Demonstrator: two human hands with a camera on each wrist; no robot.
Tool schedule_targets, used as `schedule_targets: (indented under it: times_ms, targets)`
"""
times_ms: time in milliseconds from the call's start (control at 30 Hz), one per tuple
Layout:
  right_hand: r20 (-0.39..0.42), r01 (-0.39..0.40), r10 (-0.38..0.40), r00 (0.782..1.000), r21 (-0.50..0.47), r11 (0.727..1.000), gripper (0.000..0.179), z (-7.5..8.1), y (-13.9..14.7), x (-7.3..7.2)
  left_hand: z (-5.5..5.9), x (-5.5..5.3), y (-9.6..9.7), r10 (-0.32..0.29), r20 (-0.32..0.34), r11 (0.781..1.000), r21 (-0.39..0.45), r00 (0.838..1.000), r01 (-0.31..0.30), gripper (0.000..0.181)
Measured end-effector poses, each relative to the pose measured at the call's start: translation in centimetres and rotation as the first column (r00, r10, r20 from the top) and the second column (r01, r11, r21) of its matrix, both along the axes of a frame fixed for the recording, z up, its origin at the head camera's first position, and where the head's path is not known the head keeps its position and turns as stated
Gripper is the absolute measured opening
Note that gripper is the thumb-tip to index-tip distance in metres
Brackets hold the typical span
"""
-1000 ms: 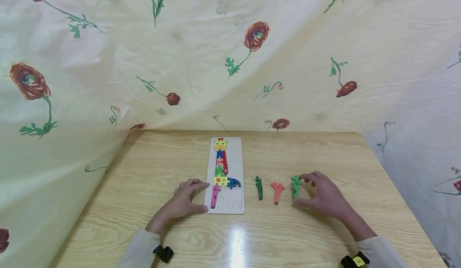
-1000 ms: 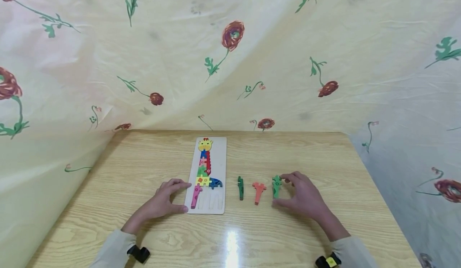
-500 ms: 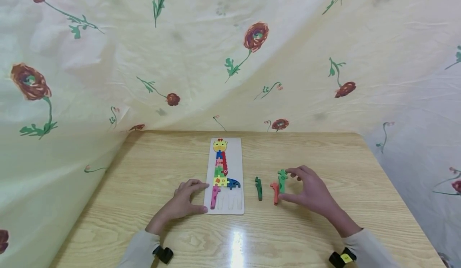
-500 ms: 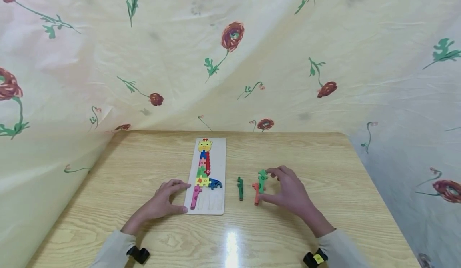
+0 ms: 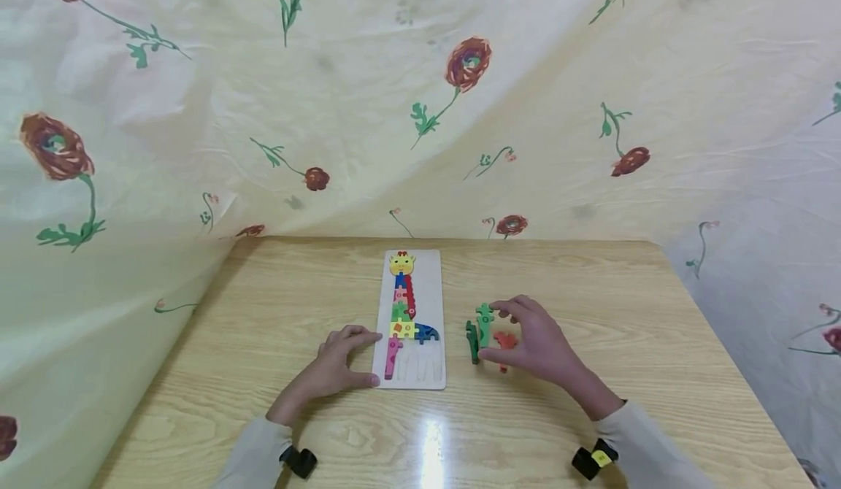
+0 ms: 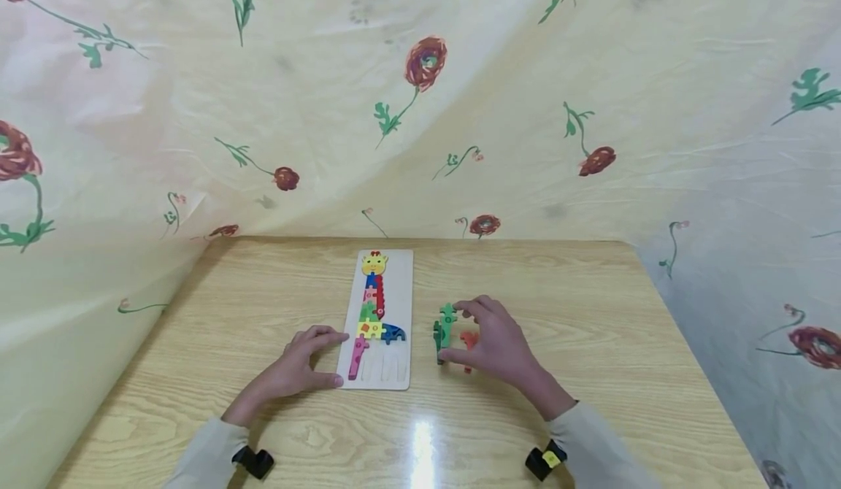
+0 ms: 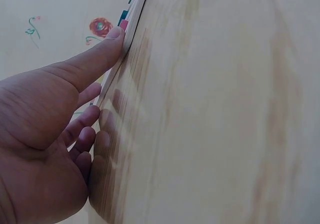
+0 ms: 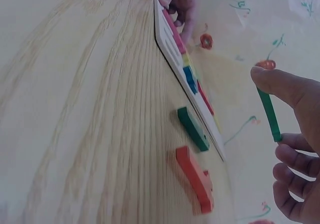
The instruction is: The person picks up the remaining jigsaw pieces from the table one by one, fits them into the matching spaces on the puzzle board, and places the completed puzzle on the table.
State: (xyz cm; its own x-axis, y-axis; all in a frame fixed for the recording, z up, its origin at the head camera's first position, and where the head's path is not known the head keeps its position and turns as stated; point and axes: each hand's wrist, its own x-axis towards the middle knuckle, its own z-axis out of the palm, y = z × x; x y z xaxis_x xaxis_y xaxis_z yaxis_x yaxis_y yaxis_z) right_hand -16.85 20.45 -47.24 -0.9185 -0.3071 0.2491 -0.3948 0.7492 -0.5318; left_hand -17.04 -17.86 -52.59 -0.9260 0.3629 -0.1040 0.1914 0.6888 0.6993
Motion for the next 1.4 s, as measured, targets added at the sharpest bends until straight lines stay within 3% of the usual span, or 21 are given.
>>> schedule_targets:
  times_ms: [733, 1133, 1400]
  targets:
    - [0.113, -0.018, 0.018, 0.993, -0.001, 1.0, 0.077, 0.1, -5.3, -0.8, 0.4, 0.0, 0.0, 0.012, 0.015, 1.0, -0.013, 1.0, -0.012, 0.071]
    - [0.127, -0.061, 0.06, 0.99, 0.003, 0.998, 0.076, -0.6, -7.6, -0.9, 0.6, 0.0, 0.1, 0.004, 0.022, 1.0, -0.008, 1.0, -0.004, 0.071]
    - [0.113, -0.099, 0.096, 0.989, 0.014, 0.995, 0.076, -1.1, -8.7, -1.0, 1.0, -0.1, 0.1, -0.012, 0.037, 0.999, 0.045, 0.999, 0.01, 0.069]
